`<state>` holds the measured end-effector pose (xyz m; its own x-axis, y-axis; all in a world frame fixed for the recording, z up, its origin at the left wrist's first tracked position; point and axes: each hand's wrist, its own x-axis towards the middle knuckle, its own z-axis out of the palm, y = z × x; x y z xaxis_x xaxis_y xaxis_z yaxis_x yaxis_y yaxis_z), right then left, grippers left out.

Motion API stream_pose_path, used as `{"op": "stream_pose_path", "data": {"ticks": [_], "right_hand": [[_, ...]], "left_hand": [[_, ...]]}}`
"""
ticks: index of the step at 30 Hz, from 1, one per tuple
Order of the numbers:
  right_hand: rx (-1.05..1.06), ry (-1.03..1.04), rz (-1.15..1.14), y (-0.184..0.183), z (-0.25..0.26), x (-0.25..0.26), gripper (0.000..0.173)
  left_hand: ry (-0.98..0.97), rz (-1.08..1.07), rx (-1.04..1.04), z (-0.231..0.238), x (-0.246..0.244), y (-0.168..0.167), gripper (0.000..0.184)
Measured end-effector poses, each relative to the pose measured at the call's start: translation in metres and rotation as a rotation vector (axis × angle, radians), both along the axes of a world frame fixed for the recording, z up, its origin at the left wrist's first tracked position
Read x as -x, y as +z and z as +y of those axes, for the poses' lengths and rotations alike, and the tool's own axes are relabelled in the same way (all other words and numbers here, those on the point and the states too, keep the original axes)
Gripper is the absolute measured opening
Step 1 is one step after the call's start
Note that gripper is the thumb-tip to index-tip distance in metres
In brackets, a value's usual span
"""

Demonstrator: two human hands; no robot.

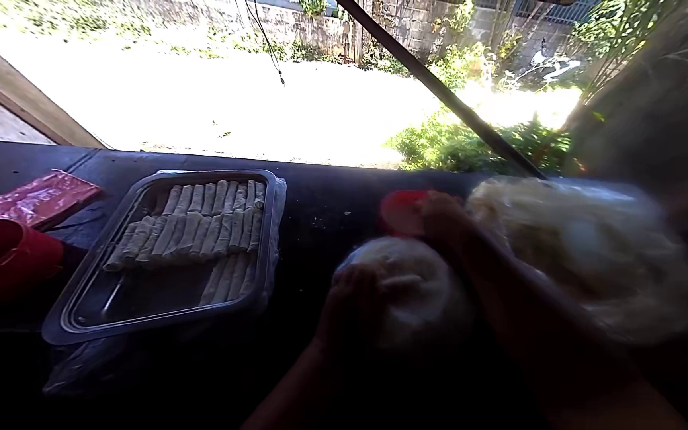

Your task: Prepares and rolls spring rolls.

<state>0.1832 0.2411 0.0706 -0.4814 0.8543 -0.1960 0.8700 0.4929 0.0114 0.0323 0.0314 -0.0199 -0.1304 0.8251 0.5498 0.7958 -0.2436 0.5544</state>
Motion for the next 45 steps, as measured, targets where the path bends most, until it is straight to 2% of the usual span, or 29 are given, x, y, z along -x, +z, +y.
{"op": "stream_pose_path", "data": {"ticks": [3,5,8,14,17,20,24,27,29,31,35,38,42,45], "right_hand": [[-0.022,-0.02,0.098,0.013,-0.016,-0.008,0.026],[0.009,-0.017,0.144,0.012,-0.023,-0.014,0.023],[0.047,0.003,0.34,0.017,-0.039,-0.023,0.025],[0.179,0.209,0.501,0.022,-0.083,-0.015,0.036],[0.238,0.294,0.457,0.008,-0.091,-0.004,0.038],[0.189,0.39,0.253,-0.006,-0.093,-0.001,0.033],[0.002,0.455,0.288,-0.009,-0.097,-0.009,0.034],[-0.032,0.532,0.259,-0.013,-0.103,-0.01,0.032],[-0.077,0.528,0.281,-0.015,-0.101,-0.014,0.029],[-0.132,0.523,0.319,-0.013,-0.097,-0.015,0.035],[-0.069,0.525,0.21,-0.015,-0.096,-0.012,0.035],[-0.159,0.472,0.303,-0.005,-0.088,-0.022,0.038],[-0.082,0.432,0.177,-0.009,-0.087,-0.034,0.047],[-0.209,0.452,0.242,-0.01,-0.085,-0.046,0.041]], "left_hand": [[0.006,-0.032,0.01,0.0,-0.001,-0.001,0.038],[0.009,-0.085,0.02,-0.001,-0.001,-0.002,0.041],[0.022,-0.14,0.022,-0.002,-0.001,-0.003,0.048],[0.04,-0.122,0.031,-0.003,-0.002,-0.002,0.048],[0.031,-0.115,0.037,-0.002,-0.001,-0.001,0.049],[0.038,-0.125,0.044,-0.003,0.0,-0.001,0.052],[0.043,-0.119,0.036,-0.002,0.0,-0.003,0.051],[0.035,-0.134,0.04,-0.002,0.0,-0.003,0.051],[0.04,-0.132,0.045,-0.002,-0.001,-0.002,0.05],[0.049,-0.121,0.044,-0.002,0.0,-0.002,0.049],[0.028,-0.12,0.043,-0.002,0.0,-0.003,0.051],[0.036,-0.115,0.047,-0.001,0.0,-0.002,0.046],[0.03,-0.099,0.059,-0.003,0.0,0.0,0.048],[0.035,-0.097,0.049,-0.001,0.0,-0.001,0.049]]}}
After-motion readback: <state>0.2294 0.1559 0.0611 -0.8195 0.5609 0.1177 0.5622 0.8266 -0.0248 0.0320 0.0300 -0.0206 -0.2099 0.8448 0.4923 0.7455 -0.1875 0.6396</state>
